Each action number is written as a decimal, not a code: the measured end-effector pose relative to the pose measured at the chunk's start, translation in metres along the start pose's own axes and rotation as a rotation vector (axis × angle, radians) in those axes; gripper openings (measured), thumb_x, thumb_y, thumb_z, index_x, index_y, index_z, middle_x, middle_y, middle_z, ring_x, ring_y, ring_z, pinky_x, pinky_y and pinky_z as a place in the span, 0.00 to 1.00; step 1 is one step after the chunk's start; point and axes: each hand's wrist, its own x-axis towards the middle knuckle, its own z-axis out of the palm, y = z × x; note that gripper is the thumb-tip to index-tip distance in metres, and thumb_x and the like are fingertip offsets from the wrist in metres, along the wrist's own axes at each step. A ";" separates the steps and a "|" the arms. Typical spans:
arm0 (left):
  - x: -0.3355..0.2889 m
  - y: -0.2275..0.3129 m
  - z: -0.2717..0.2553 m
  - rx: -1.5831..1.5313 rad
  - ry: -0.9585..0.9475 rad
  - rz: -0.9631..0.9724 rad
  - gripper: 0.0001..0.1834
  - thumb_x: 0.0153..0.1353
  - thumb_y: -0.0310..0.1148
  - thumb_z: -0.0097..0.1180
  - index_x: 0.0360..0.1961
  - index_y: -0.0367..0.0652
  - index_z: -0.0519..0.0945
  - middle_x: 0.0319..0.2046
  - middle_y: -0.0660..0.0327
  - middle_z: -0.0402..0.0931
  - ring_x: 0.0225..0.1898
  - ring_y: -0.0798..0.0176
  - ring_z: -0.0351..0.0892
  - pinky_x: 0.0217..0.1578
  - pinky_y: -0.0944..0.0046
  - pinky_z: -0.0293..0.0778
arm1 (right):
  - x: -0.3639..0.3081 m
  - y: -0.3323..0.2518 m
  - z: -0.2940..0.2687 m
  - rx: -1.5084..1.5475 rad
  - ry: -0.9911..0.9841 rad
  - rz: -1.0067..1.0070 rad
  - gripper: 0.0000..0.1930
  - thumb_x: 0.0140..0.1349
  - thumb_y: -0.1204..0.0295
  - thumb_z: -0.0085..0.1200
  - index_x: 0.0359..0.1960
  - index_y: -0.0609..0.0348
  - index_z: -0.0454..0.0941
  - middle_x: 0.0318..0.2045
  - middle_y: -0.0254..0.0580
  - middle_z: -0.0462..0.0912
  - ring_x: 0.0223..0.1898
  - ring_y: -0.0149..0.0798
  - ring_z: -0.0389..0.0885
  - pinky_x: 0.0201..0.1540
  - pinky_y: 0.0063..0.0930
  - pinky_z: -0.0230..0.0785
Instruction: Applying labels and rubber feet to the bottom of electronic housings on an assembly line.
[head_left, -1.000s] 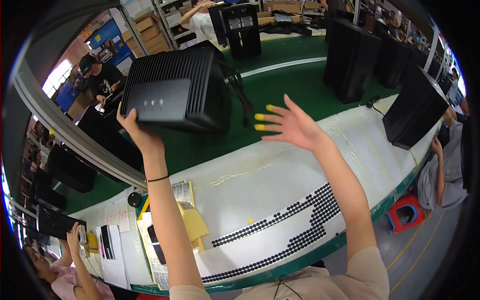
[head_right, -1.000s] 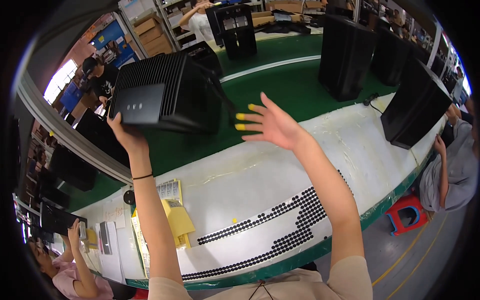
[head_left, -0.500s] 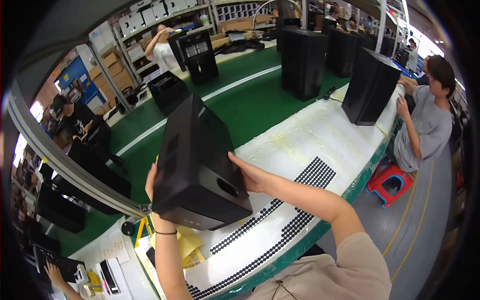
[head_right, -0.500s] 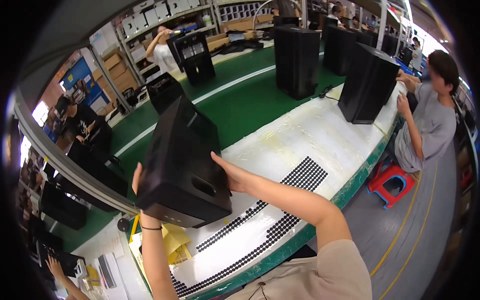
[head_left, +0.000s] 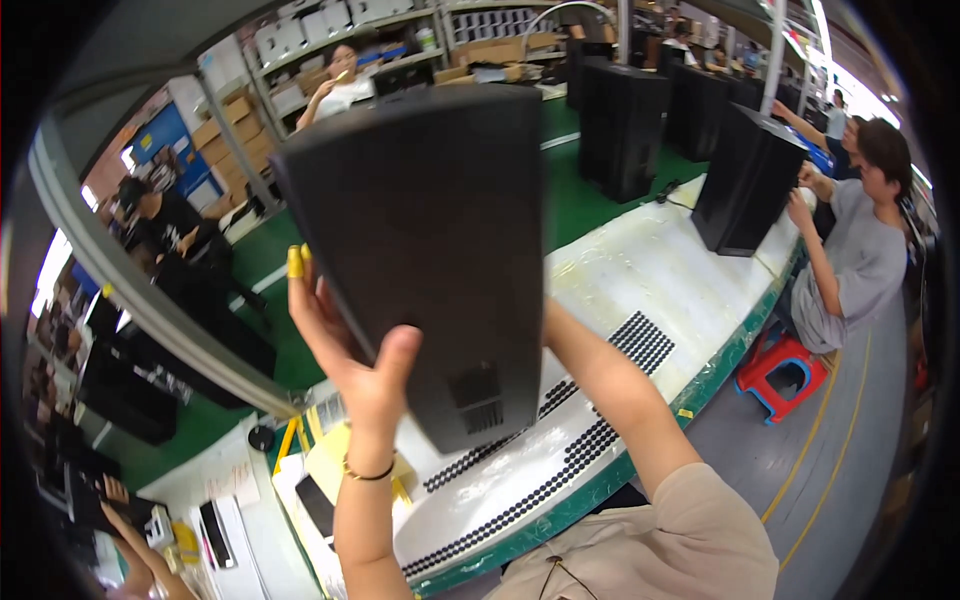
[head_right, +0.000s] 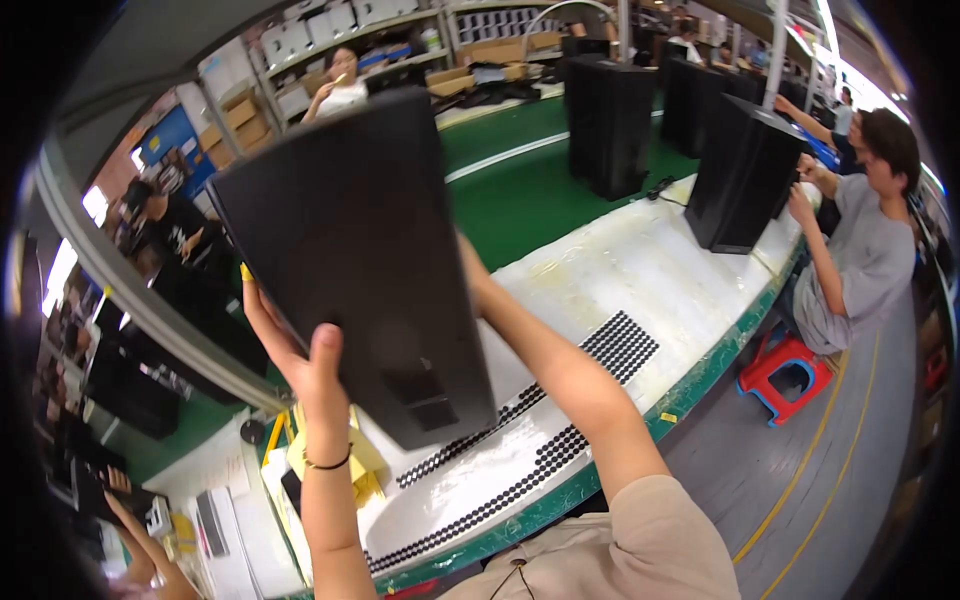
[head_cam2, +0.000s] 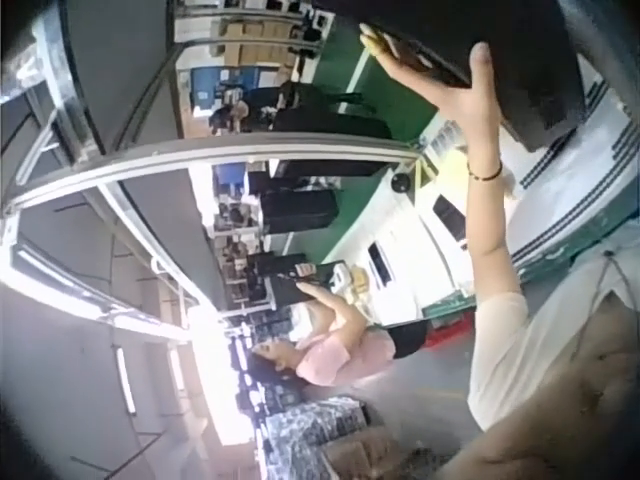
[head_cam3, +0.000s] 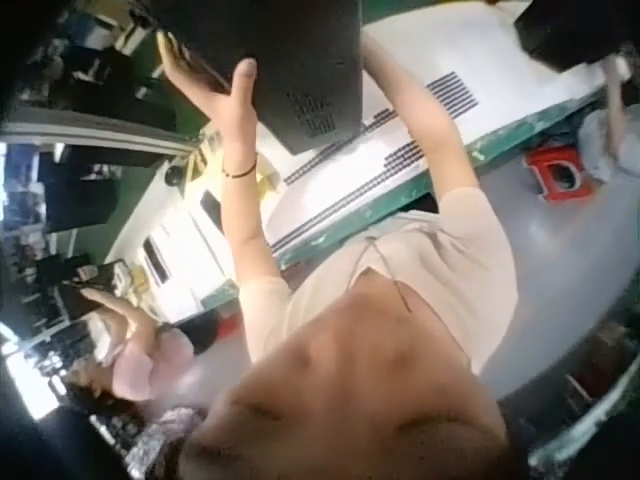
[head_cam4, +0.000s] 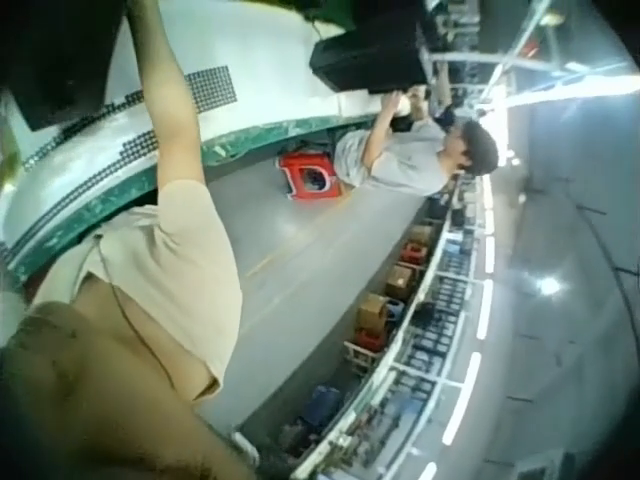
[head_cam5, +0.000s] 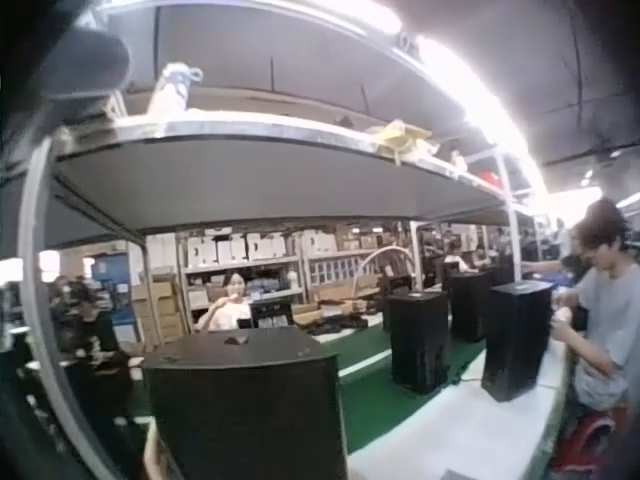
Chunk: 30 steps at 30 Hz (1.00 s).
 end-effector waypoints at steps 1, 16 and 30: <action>-0.013 -0.003 0.002 0.025 -0.026 0.070 0.61 0.43 0.44 0.75 0.69 0.37 0.44 0.64 0.49 0.54 0.64 0.52 0.59 0.61 0.55 0.62 | -0.012 0.012 -0.010 -0.133 -0.023 -0.099 0.25 0.70 0.61 0.43 0.65 0.60 0.62 0.59 0.45 0.69 0.60 0.39 0.66 0.63 0.34 0.59; -0.087 0.004 -0.066 0.681 -0.349 -0.106 0.38 0.50 0.38 0.69 0.60 0.36 0.66 0.60 0.44 0.64 0.64 0.43 0.61 0.62 0.51 0.59 | -0.019 0.128 -0.095 -0.279 -0.048 -0.137 0.27 0.70 0.62 0.44 0.67 0.60 0.57 0.63 0.40 0.63 0.63 0.37 0.60 0.67 0.32 0.52; -0.083 0.038 -0.129 0.797 -0.540 -0.782 0.11 0.56 0.30 0.61 0.35 0.34 0.77 0.26 0.58 0.77 0.28 0.68 0.76 0.31 0.67 0.72 | -0.101 0.036 -0.097 -0.780 -0.131 0.057 0.22 0.61 0.72 0.56 0.56 0.65 0.68 0.53 0.48 0.75 0.58 0.42 0.71 0.60 0.33 0.62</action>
